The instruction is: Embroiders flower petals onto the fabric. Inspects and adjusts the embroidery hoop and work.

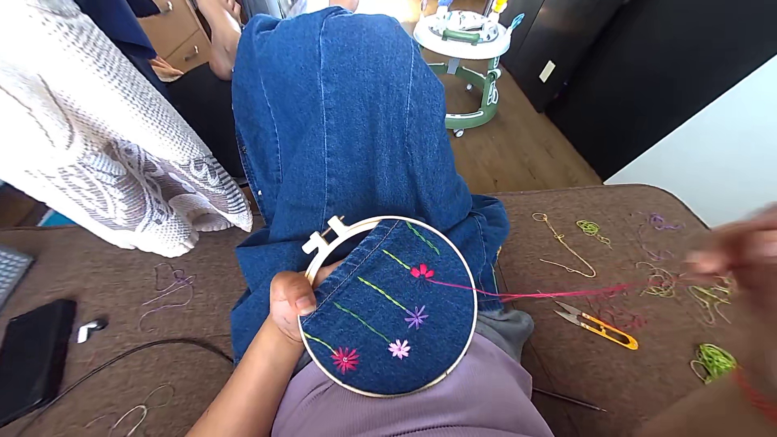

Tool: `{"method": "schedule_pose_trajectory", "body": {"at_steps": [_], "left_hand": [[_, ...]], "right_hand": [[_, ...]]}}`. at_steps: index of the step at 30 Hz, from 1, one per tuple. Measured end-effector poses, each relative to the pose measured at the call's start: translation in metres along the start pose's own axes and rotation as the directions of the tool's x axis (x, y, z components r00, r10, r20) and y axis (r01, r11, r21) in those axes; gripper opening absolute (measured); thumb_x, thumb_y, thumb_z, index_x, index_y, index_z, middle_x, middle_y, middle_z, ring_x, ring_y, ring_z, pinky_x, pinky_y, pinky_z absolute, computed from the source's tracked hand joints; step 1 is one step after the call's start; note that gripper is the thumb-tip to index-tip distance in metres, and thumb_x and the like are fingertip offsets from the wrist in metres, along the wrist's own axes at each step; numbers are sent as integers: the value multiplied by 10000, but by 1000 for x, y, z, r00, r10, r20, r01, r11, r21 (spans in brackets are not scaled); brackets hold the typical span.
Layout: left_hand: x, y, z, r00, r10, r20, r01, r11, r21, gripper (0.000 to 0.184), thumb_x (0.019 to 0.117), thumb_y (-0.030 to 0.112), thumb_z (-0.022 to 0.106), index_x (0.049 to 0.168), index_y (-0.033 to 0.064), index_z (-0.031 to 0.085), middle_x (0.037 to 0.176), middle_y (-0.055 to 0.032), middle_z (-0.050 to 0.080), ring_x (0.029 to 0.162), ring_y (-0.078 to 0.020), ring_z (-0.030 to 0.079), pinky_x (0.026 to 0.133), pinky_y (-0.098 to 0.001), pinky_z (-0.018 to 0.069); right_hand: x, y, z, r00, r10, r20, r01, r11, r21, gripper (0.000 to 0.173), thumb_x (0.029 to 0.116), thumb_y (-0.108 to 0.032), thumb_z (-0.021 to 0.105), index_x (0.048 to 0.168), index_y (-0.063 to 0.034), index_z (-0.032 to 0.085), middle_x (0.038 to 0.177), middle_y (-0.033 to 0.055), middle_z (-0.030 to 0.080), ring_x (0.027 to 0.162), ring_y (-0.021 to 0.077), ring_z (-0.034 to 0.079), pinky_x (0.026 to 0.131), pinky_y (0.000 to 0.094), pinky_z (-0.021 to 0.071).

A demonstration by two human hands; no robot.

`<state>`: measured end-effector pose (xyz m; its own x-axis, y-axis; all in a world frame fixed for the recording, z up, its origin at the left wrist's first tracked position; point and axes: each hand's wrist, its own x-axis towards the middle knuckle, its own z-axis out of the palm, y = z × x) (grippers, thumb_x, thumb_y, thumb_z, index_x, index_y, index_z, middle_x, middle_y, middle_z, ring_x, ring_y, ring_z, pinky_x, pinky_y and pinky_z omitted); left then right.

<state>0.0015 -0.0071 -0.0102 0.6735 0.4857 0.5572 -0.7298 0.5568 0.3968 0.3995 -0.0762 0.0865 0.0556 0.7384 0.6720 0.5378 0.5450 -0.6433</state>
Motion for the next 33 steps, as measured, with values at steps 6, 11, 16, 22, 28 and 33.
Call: {"method": "schedule_pose_trajectory", "body": {"at_steps": [6,11,16,22,28,33], "left_hand": [[-15,-4,-17,999,23,27,-24,999,35,414,997,176,544,1399,88,589,1273,-23,688,1153,-76,655,1015,-265,515],[-11,-3,-14,999,9,52,-8,1000,-7,415,1001,176,548,1404,78,582,1271,-27,690,1152,-76,656,1017,-264,512],[-14,-4,-18,999,25,45,-26,1000,14,406,1004,180,543,1396,88,593,1276,-27,690,1158,-82,656,1018,-269,514],[-15,-4,-19,999,13,34,-13,1000,-7,425,994,186,556,1406,81,580,1274,-36,689,1153,-89,659,1018,-276,514],[-17,-4,-21,999,5,33,-4,1000,-16,404,1002,195,556,1387,81,596,1248,-29,702,1132,-89,671,1009,-276,521],[-17,-3,-22,999,-10,46,9,1000,24,413,999,222,574,1391,93,598,1265,-15,696,1143,-72,664,1012,-264,518]], "right_hand": [[-10,-42,111,924,-271,269,289,957,-28,115,1010,-225,612,1041,-177,712,963,-70,588,858,-31,580,718,119,512],[-12,-36,129,917,-272,290,295,955,-38,158,982,-168,600,1007,-117,748,873,-57,552,751,-55,520,644,68,448],[-12,-34,129,915,-266,302,285,958,-19,169,978,-150,593,1014,-114,755,886,-56,553,758,-51,519,645,73,449],[-12,-34,129,916,-261,303,277,961,-12,179,971,-138,589,1017,-105,758,875,-54,550,756,-49,523,644,72,453],[-12,-36,129,913,-269,306,295,955,-40,196,972,-140,576,1023,-108,763,866,-55,537,742,-51,503,626,70,427],[-10,-41,128,906,-296,302,337,937,-93,196,975,-115,578,1024,-109,768,857,-42,532,758,-22,503,640,88,419]]}}
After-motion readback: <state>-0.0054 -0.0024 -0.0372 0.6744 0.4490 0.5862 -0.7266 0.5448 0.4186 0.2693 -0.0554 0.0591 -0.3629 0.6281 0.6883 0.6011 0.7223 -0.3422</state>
